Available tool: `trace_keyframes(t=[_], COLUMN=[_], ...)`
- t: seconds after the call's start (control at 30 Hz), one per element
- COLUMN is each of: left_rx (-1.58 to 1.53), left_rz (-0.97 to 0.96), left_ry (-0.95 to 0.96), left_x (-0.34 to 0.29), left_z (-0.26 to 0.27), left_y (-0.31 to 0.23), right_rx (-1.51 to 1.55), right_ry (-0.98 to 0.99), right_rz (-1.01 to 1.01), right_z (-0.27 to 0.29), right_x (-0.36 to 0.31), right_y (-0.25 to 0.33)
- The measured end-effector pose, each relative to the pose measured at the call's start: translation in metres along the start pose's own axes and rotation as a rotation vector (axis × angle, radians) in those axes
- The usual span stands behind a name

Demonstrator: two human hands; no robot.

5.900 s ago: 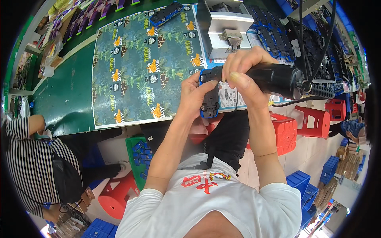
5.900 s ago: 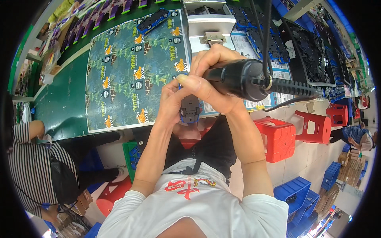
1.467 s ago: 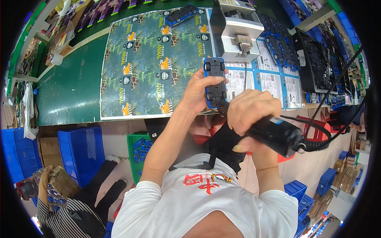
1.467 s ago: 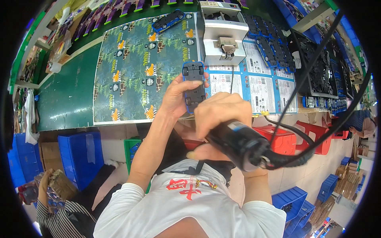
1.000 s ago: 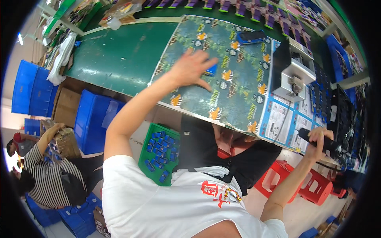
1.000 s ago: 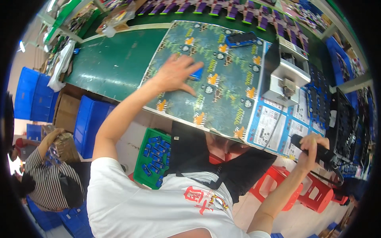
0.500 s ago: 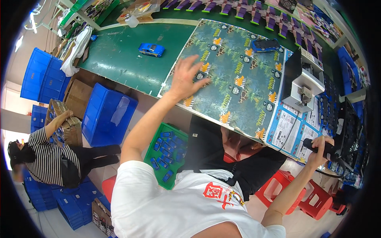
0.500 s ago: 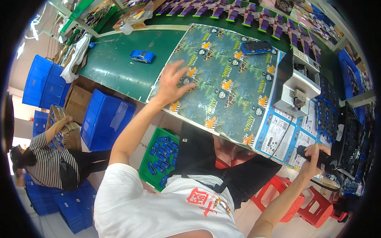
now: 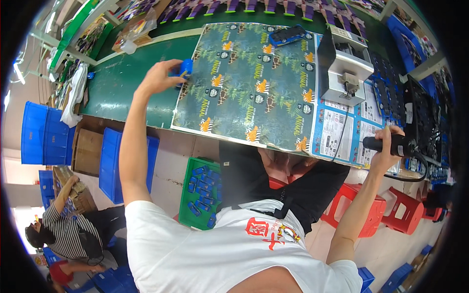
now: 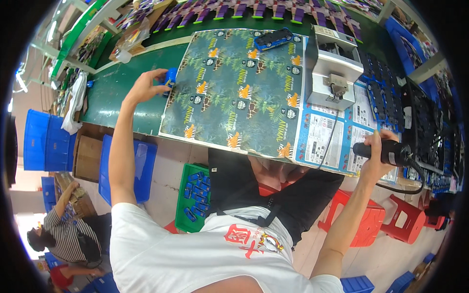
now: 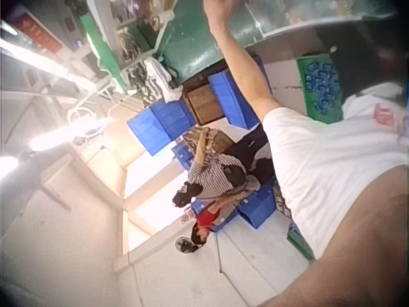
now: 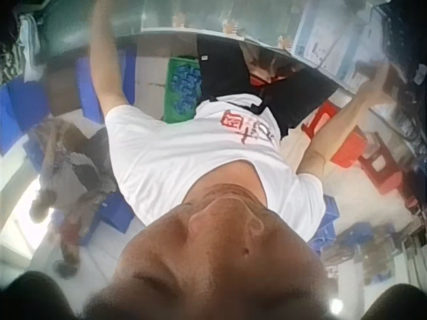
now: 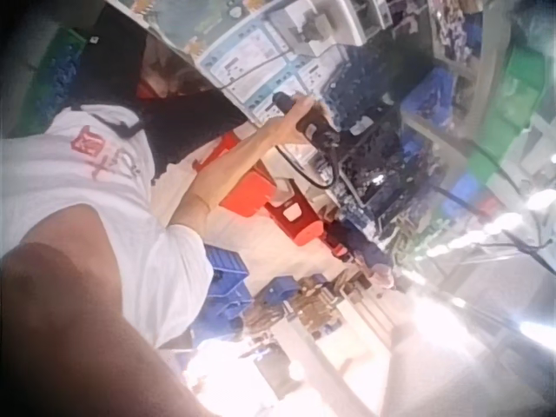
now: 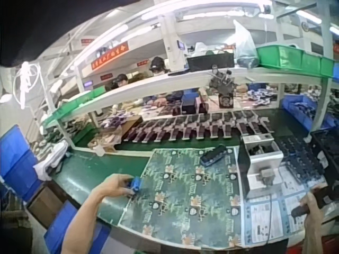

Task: Assembling toy cars using an electric screwdriver.

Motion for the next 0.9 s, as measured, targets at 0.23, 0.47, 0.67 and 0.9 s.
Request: trace_keyframes(t=[0.23,0.47,0.67,0.9], left_rx=[-1.451,-2.294,-2.386,-2.326], left_rz=[-0.215,-0.046,0.102,0.135], left_ry=[0.345,0.604,0.574,0.502], left_x=[-0.042,-0.071,-0.072,-0.073], left_z=[-0.163,-0.249,-0.278,-0.276], left_y=[-0.129,-0.222,-0.227,-0.229], right_rx=[-0.008,-0.414,-0.202,0.125], right_ry=[-0.183,-0.431,0.341,0.413], right_rz=[0.089,0.514,0.092,-0.181], right_z=[0.0,0.023,-0.122,-0.179], right_x=[-0.011,-0.079,-0.104,-0.1], right_y=[0.03,0.094,0.039,0.03])
Point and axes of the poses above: each hand's wrist, its own x-axis towards the middle knuckle, its own z-axis out of the back of the hand, y = z × x, the point moved 10 cm from there along x, towards the middle knuckle, and after that the axes turned 11 degrees about -x, right-handed, at the moved point
